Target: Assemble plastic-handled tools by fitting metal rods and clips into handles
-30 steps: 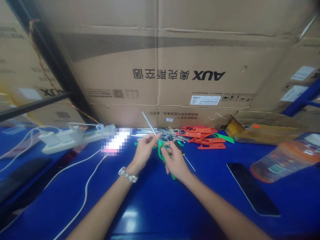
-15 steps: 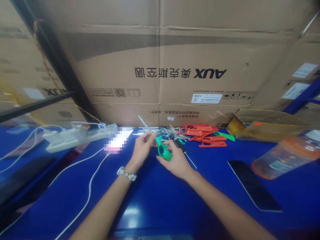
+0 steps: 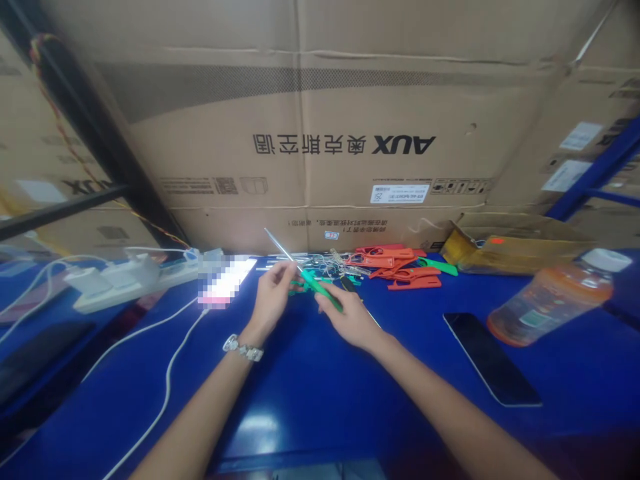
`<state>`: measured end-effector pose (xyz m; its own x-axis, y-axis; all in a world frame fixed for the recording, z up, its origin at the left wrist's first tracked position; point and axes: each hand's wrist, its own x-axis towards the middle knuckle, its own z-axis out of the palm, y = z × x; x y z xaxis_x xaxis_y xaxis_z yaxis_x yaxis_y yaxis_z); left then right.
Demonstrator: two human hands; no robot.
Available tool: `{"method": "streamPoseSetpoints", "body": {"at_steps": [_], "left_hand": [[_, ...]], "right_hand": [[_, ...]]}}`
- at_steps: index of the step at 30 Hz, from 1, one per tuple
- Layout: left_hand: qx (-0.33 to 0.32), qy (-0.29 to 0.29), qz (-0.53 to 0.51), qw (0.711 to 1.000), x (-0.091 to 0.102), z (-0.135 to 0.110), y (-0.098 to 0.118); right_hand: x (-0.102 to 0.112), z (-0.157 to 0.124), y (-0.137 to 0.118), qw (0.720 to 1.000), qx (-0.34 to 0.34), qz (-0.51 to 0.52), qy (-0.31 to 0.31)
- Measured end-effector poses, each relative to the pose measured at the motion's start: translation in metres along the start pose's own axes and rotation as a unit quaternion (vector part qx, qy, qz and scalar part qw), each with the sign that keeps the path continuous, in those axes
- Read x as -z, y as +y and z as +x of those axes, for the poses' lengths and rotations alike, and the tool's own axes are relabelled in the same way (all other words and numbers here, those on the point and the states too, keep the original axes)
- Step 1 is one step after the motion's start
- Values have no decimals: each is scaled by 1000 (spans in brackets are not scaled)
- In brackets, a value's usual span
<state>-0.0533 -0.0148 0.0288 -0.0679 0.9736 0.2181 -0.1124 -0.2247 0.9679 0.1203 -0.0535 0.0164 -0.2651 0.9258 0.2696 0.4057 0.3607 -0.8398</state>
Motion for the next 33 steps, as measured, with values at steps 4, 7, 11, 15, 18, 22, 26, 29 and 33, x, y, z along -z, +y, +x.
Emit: {"method": "streamPoseSetpoints", "body": {"at_steps": [4, 7, 11, 15, 18, 22, 26, 29, 33], "left_hand": [[29, 5, -5, 1000, 5, 1, 3], [65, 15, 11, 998, 19, -2, 5], [102, 7, 147, 984, 44, -12, 8], [4, 30, 318, 948, 59, -27, 13], [-102, 15, 381, 919, 58, -34, 17], [-225, -122, 430, 866, 48, -38, 23], [-241, -286, 477, 796, 30, -40, 25], [-184, -313, 485, 796, 20, -37, 18], [-144, -317, 449, 823, 18, -32, 5]], "right_hand": [[-2, -1, 6, 999, 26, -19, -10], [-4, -3, 11, 999, 30, -31, -31], [-8, -3, 13, 996, 20, -71, -41], [-11, -4, 12, 989, 60, -121, -66], [-9, -6, 10, 987, 82, -108, -84], [-4, -7, 11, 989, 94, -84, -78], [-2, -4, 16, 987, 101, -97, -83], [-4, -3, 20, 984, 102, -115, -90], [3, -1, 21, 982, 109, -128, -86]]}}
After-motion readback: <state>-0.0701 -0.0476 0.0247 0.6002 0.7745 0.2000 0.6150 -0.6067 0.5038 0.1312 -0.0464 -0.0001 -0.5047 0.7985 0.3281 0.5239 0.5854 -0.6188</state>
